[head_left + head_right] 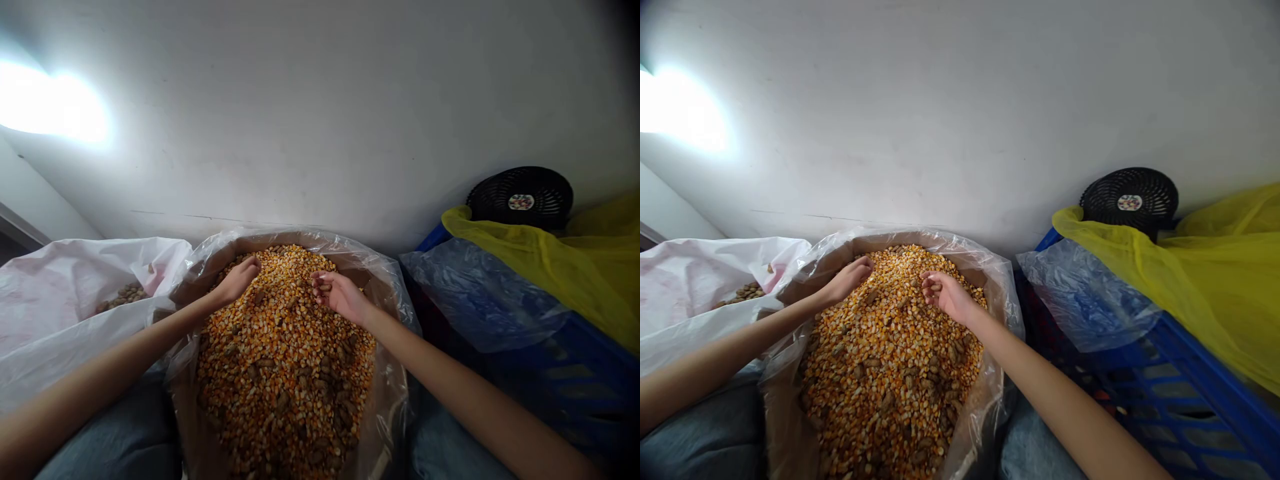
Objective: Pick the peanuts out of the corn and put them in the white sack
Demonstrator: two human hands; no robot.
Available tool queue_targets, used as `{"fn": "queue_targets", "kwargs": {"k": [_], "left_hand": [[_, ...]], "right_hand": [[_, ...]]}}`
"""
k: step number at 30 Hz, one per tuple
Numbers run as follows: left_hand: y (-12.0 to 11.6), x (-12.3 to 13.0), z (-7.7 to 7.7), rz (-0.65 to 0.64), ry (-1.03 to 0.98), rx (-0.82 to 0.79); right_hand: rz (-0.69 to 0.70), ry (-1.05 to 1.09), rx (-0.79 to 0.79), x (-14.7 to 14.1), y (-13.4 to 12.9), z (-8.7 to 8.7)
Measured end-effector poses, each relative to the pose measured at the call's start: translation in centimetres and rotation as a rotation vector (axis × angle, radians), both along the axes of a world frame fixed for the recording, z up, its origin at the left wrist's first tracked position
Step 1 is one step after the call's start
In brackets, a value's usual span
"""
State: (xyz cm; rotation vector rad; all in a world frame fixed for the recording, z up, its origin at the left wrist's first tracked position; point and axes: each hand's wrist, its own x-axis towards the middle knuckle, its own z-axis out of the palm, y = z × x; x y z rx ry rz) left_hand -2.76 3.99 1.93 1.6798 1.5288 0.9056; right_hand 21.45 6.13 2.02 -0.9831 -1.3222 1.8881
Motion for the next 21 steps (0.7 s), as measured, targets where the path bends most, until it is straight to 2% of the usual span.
{"fn": "queue_targets", "kwargs": {"k": [2,4,6,7,9,11,14,16,18,19,21], "left_hand": [[-0.4,-0.5,0.0,-0.077,0.338,0.021],[-0.8,-0.6,0.1,-0.164,0.565,0.005],[-1.0,-0.3,0.2,-0.208,0.636,-0.019],[-1.0,-0.1,0.3,-0.209,0.615,-0.027],[-0.9,0.4,0.6,-0.198,0.431,-0.058],[-0.7,0.8,1.0,-0.17,0.056,-0.149],[-0.3,1.1,1.3,-0.128,-0.568,-0.383],[-0.1,1.2,1.2,-0.094,-0.795,-0.512],[0.0,1.5,1.0,-0.038,-0.835,-0.557],[0.0,1.6,0.9,-0.014,-0.793,-0.549],[-0.3,2.1,0.9,-0.001,-0.593,-0.473]], "right_hand": [[0.037,-0.195,0.177,-0.6,-0.1,-0.7],[0.156,-0.431,0.484,-1.6,-0.3,-1.1],[0.278,-0.595,0.759,-2.5,-0.4,-1.1],[0.306,-0.63,0.827,-2.9,-0.3,-1.1],[0.292,-0.591,0.778,-3.1,0.1,-0.8],[0.199,-0.416,0.549,-2.9,1.0,-0.6],[0.026,-0.06,0.17,-2.1,2.4,-0.4],[-0.054,0.055,0.02,-1.8,3.0,-0.6],[-0.097,-0.007,-0.008,-1.8,3.3,-1.1],[-0.111,-0.094,0.035,-1.8,3.3,-1.4],[-0.117,-0.334,0.217,-2.1,3.1,-2.0]]}}
